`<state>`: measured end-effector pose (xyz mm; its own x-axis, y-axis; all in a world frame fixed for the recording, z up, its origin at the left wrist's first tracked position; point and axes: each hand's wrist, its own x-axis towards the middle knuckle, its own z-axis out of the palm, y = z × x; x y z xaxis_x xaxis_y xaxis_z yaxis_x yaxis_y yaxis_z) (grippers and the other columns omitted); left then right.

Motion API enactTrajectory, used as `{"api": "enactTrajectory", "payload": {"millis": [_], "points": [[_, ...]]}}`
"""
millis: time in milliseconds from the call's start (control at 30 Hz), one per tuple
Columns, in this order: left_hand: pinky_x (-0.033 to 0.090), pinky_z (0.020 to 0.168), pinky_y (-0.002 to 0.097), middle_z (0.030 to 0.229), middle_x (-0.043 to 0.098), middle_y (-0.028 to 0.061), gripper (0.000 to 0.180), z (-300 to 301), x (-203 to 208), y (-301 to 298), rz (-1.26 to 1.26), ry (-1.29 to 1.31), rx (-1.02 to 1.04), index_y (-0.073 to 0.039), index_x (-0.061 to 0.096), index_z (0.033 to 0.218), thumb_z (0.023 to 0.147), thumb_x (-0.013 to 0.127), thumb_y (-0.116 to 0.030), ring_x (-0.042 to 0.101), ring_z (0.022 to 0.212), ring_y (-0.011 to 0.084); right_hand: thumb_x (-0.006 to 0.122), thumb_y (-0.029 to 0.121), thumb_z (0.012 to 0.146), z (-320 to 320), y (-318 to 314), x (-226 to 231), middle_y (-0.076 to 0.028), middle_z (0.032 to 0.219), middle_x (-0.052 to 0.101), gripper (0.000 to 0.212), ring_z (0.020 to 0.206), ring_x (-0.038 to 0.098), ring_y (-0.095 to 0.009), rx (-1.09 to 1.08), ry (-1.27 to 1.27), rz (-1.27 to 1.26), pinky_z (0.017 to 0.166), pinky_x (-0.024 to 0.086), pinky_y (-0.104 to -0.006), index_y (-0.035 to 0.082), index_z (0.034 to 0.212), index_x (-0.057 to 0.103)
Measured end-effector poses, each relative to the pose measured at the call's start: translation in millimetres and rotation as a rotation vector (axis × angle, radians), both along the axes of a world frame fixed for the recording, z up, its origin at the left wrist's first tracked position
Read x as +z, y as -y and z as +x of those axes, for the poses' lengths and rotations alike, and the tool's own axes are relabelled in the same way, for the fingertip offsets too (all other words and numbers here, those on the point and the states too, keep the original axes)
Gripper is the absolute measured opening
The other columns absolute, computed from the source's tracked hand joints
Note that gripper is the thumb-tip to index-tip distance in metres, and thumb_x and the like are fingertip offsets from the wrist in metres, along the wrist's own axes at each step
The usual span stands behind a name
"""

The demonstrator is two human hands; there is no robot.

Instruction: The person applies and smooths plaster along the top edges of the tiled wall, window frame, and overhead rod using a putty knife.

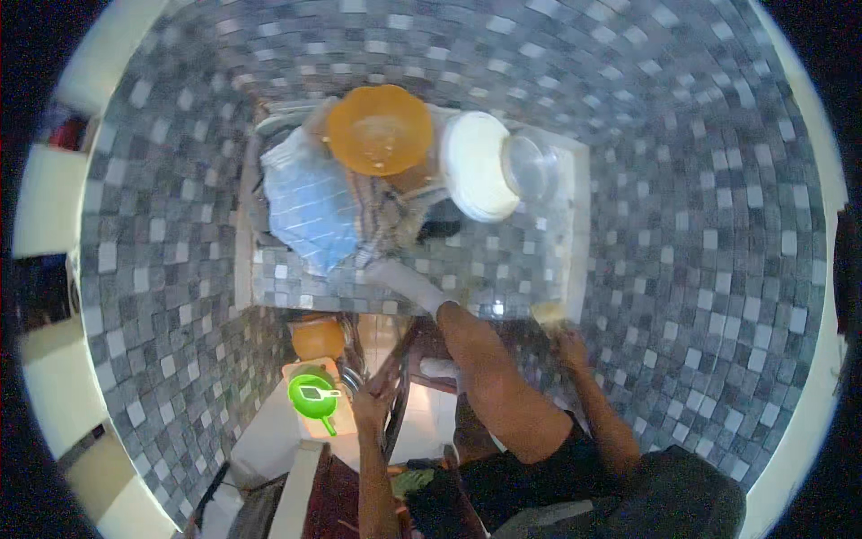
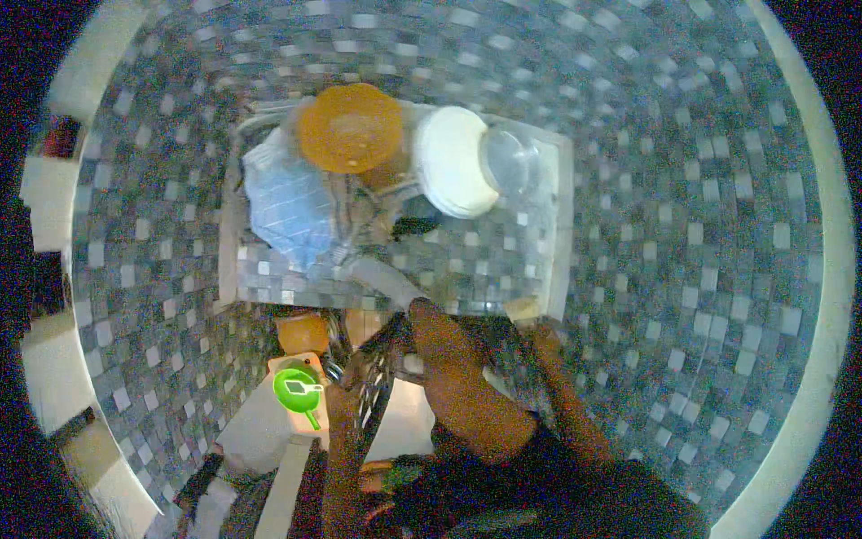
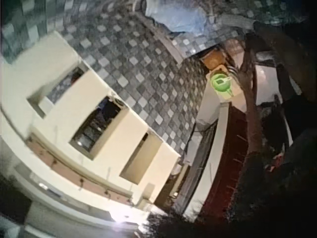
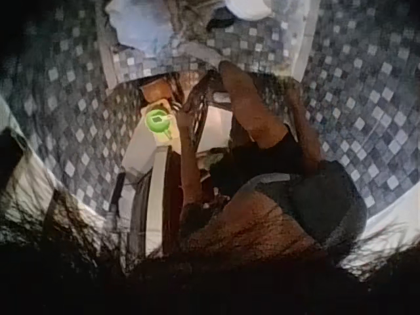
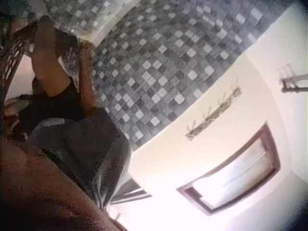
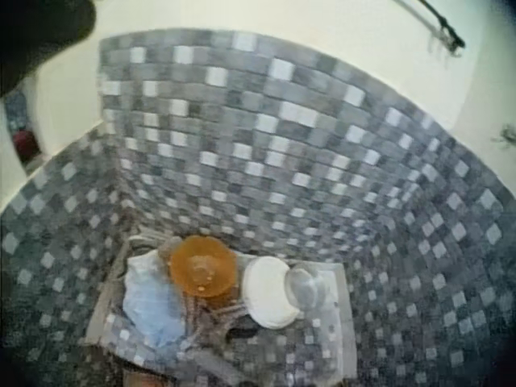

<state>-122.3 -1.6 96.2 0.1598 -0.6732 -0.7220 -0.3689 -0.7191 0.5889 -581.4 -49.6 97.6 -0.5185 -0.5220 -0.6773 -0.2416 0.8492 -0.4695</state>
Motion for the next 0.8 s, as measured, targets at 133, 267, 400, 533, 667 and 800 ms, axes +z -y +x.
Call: {"api": "enactTrajectory", "payload": {"millis": [133, 267, 400, 533, 667, 800], "points": [[0.05, 0.067, 0.0333, 0.086, 0.069, 0.0163, 0.037, -54.9, -9.2, 24.9, -0.078, -0.012, -0.074, 0.003, 0.065, 0.104, 0.079, 0.068, -0.024, 0.065, 0.074, 0.0195, 0.057, 0.039, 0.086, -116.5, -100.5, -84.0, -0.009, 0.114, 0.061, 0.042, 0.099, 0.061, -0.027, 1.108, -0.728, 0.263, 0.078, 0.049, -0.0417, 0.007, 0.113, 0.06], [0.049, 0.066, 0.0309, 0.087, 0.069, 0.0094, 0.033, -25.4, -4.5, 7.2, -0.086, -0.012, 0.151, 0.005, 0.065, 0.101, 0.077, 0.071, -0.016, 0.061, 0.075, 0.0139, 0.058, 0.032, 0.082, -49.4, -120.9, -87.1, -0.01, 0.131, 0.052, 0.045, 0.11, 0.055, -0.032, 1.119, -0.412, 0.435, 0.087, 0.046, -0.0498, 0.01, 0.122, 0.056], [0.05, 0.068, 0.0312, 0.088, 0.07, 0.01, 0.034, 24.7, 20.7, 2.3, 0.005, 0.229, -0.044, 0.005, 0.066, 0.099, 0.076, 0.074, -0.019, 0.063, 0.076, 0.0156, 0.055, 0.034, 0.085, 18.5, -123.2, -85.8, -0.014, 0.126, 0.055, 0.05, 0.102, 0.06, -0.033, 0.699, 0.021, 0.238, 0.087, 0.048, -0.049, 0.01, 0.128, 0.051], [0.05, 0.069, 0.0306, 0.085, 0.069, 0.0091, 0.03, -94.5, -20.6, 25.9, -0.011, -0.019, 0.037, 0.004, 0.067, 0.095, 0.076, 0.074, -0.018, 0.063, 0.076, 0.0162, 0.048, 0.033, 0.09, -132.2, -205.4, -142.7, -0.019, 0.115, 0.061, 0.043, 0.094, 0.063, -0.032, 1.293, -1.225, 0.141, 0.082, 0.05, -0.0447, 0.008, 0.125, 0.054], [0.05, 0.071, 0.0303, 0.084, 0.069, 0.0072, 0.025, -31.2, 15.0, 26.1, 0.038, 0.096, 0.021, 0.0, 0.069, 0.092, 0.076, 0.073, -0.018, 0.063, 0.076, 0.0159, 0.045, 0.029, 0.091, -46.9, -186.1, -143.5, -0.015, 0.111, 0.064, 0.034, 0.097, 0.063, -0.033, 0.891, -0.389, 0.002, 0.09, 0.043, -0.051, 0.015, 0.115, 0.064], [0.05, 0.068, 0.0346, 0.079, 0.068, 0.0153, 0.043, -38.3, 0.4, 22.3, 0.128, 0.283, -0.101, 0.002, 0.067, 0.093, 0.073, 0.075, -0.036, 0.065, 0.075, 0.0219, 0.045, 0.033, 0.091, -97.2, -186.5, -173.2, -0.016, 0.118, 0.058, 0.037, 0.101, 0.056, -0.032, 1.095, -0.566, -0.256, 0.088, 0.042, -0.0537, 0.009, 0.116, 0.057]]}}
